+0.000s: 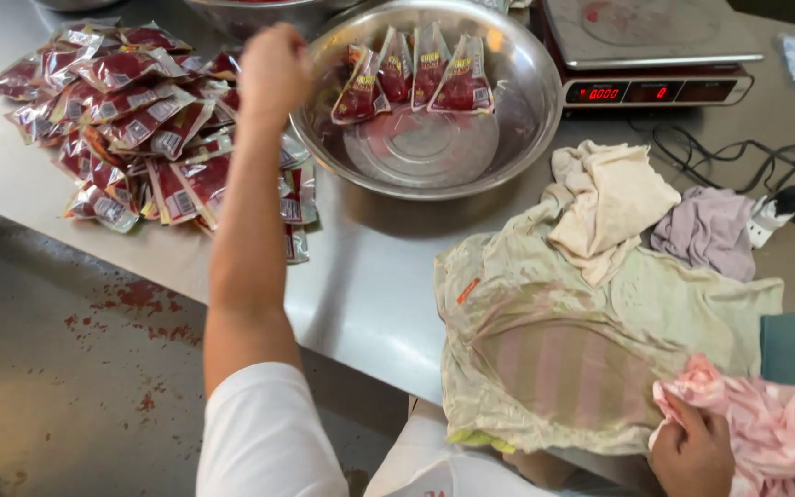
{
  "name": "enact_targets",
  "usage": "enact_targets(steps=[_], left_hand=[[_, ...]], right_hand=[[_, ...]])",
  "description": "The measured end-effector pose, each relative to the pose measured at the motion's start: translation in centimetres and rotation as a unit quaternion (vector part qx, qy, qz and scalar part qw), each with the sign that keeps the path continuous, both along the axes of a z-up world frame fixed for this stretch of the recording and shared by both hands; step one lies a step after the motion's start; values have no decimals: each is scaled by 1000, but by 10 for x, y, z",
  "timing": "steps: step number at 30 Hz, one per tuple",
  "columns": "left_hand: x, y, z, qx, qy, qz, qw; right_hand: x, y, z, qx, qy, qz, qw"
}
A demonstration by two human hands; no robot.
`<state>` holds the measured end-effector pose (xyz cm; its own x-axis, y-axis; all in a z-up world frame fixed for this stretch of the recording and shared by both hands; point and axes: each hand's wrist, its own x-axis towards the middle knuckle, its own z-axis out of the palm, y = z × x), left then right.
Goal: The person wipes small food packets using cloths on a workstation table, then seals them using a heat sealer.
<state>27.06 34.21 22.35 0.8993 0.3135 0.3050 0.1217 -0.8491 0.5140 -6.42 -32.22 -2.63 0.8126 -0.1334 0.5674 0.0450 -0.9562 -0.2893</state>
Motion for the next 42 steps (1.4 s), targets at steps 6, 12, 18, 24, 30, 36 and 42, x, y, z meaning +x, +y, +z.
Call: enact_targets(steps=[6, 12, 18, 24, 30, 36, 42], left_hand=[[138, -37, -100, 63, 84, 28, 994], [200, -46, -142, 111, 114, 76, 984], [187, -33, -116, 55, 167, 54, 983], [111, -60, -15, 83, -63, -87, 991], [-13, -154, 82, -31, -124, -256, 958], [-124, -260, 56, -82, -49, -451, 887], [-208, -369, -38, -130, 14, -532, 837]], right_hand=[[0, 34, 42, 38, 64, -40, 996], [12, 40, 51, 133, 115, -79, 981], [90, 104, 215, 238, -94, 282, 925], [162, 33, 151, -133, -296, 172, 930], [143, 20, 68, -108, 14, 142, 984], [44, 92, 201, 188, 98, 201, 956], [15, 75, 153, 321, 91, 141, 932]])
